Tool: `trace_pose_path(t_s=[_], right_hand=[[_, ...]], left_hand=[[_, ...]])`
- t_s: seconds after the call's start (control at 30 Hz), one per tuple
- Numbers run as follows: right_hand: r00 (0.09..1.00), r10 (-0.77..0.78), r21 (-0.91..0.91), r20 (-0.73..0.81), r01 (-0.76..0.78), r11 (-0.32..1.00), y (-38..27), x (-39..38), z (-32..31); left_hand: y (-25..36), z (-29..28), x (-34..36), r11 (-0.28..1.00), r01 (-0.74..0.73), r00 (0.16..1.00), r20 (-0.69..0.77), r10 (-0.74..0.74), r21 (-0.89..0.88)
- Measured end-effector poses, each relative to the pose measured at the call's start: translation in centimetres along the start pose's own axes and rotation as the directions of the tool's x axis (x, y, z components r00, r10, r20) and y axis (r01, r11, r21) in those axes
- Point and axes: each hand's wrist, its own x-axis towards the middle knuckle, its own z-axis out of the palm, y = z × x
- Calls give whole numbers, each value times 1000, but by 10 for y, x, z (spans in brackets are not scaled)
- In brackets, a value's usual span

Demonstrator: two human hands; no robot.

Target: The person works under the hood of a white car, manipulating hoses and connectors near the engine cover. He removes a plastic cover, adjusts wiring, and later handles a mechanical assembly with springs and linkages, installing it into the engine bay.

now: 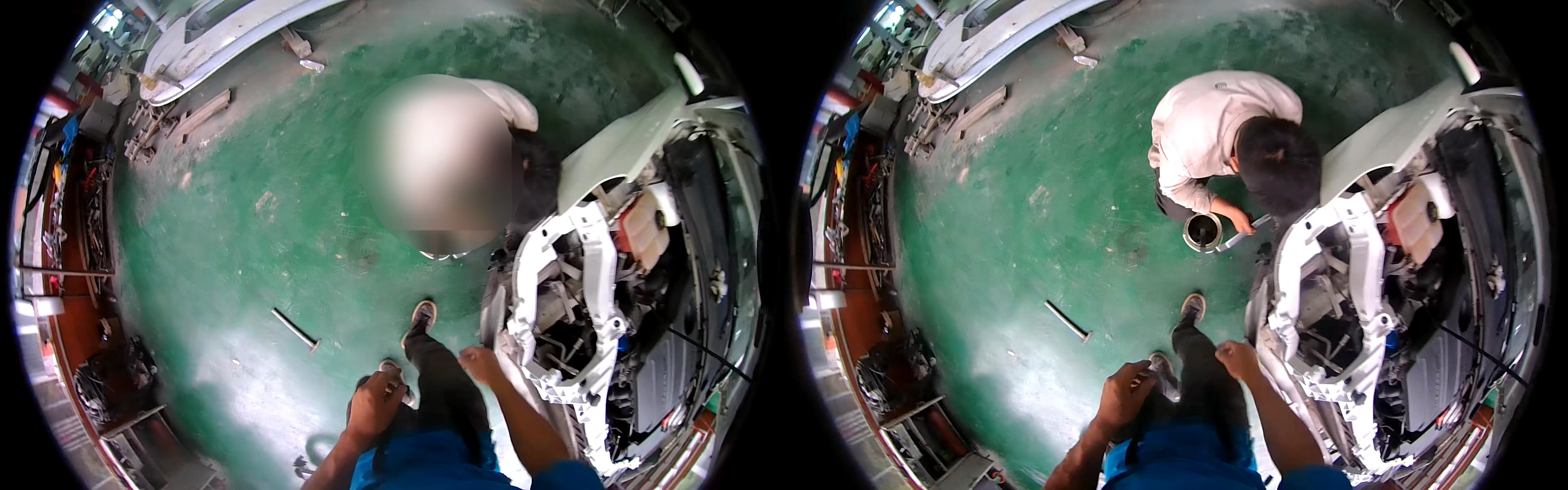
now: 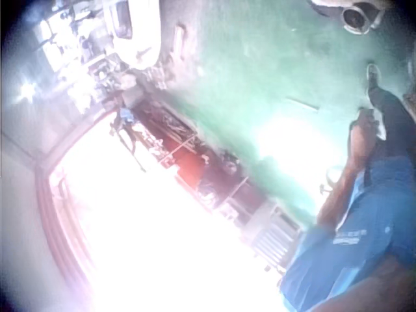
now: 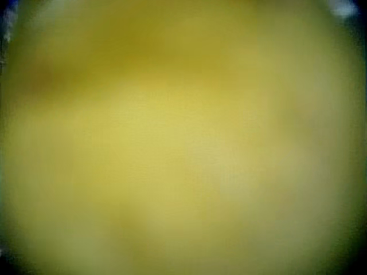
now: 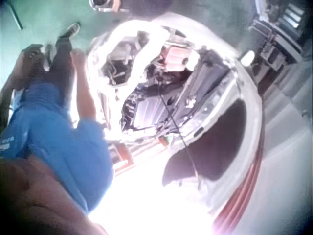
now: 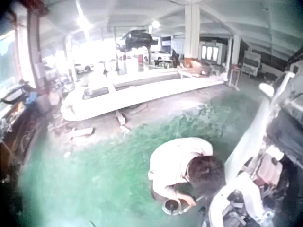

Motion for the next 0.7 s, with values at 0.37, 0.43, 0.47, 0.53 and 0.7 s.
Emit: trace_pose_path(t_s=[0.37, 0.43, 0.47, 0.53, 0.7], right_hand=[[976, 37, 325, -215, 36, 945, -62, 182, 13], [928, 143, 423, -343, 17, 906, -71, 191, 4], [884, 240, 467, -400, -29, 884, -74, 193, -7], [744, 212, 341, -634, 23, 940, -78, 197, -35], [298, 2, -8, -954, -32, 999, -88, 266, -124]], left_hand=[[-93, 11, 119, 965, 258, 944, 202, -260, 40], [-125, 21, 155, 974, 205, 924, 310, -226, 97], [-143, 26, 174, 968, 204, 906, 347, -243, 148], [-179, 40, 209, 968, 150, 878, 423, -225, 202], [-269, 62, 287, 986, 11, 843, 529, -97, 164]])
